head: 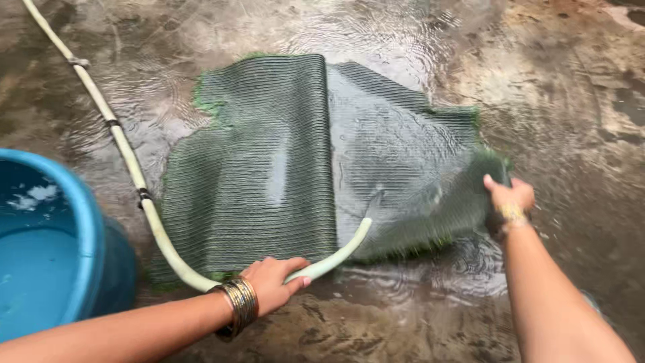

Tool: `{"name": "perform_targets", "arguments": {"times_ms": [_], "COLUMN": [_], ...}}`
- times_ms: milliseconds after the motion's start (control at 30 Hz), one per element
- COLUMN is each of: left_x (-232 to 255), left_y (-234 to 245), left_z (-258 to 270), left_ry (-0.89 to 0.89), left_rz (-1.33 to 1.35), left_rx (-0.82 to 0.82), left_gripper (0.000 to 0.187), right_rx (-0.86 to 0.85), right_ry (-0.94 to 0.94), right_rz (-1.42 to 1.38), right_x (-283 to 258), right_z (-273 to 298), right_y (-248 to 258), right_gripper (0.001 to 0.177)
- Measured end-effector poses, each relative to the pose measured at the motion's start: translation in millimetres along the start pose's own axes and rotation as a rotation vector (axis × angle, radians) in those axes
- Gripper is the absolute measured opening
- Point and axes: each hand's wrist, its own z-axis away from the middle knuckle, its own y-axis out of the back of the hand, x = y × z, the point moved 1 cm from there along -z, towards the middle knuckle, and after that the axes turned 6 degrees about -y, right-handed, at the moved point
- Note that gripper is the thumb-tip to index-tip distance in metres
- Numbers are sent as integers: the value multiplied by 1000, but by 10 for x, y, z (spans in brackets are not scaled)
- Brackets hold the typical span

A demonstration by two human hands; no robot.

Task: The person washes a piece of artificial turf using a hose. They spray water over the green surface, turn the piece over to rinse the underside, and use their hands to move the turf and ensure all areas are rinsed.

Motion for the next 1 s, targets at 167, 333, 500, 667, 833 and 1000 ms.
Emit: {"name": "perform_targets", "arguments": {"times_ms": [167, 333, 500, 667, 833, 1000], "left_x": [119, 85, 22, -9, 74, -44], "left_y": [-261, -398, -420, -225, -65, 60], "left_z": [-238, -304, -304, -90, 80, 320], "left_ry": [26, 13, 9, -25, -2, -21], "left_rz": [-56, -72, -36, 29, -9, 38], "left_rx": [-49, -1, -38, -15, 36, 125], "left_gripper": [43, 43, 43, 40, 39, 38], "right_rx": [256, 301, 516, 435, 163, -361], "right_ry": [49, -97, -108, 134, 220, 471], "right_rz": [17, -197, -217, 291, 992, 298], "right_x": [-599, -664, -187, 560, 415, -320], "right_z": [-145, -255, -796, -953, -274, 1359], "right_y": [387, 774, 1138, 1352, 578, -744], "right_gripper": [64, 51, 57, 67, 117, 89]}}
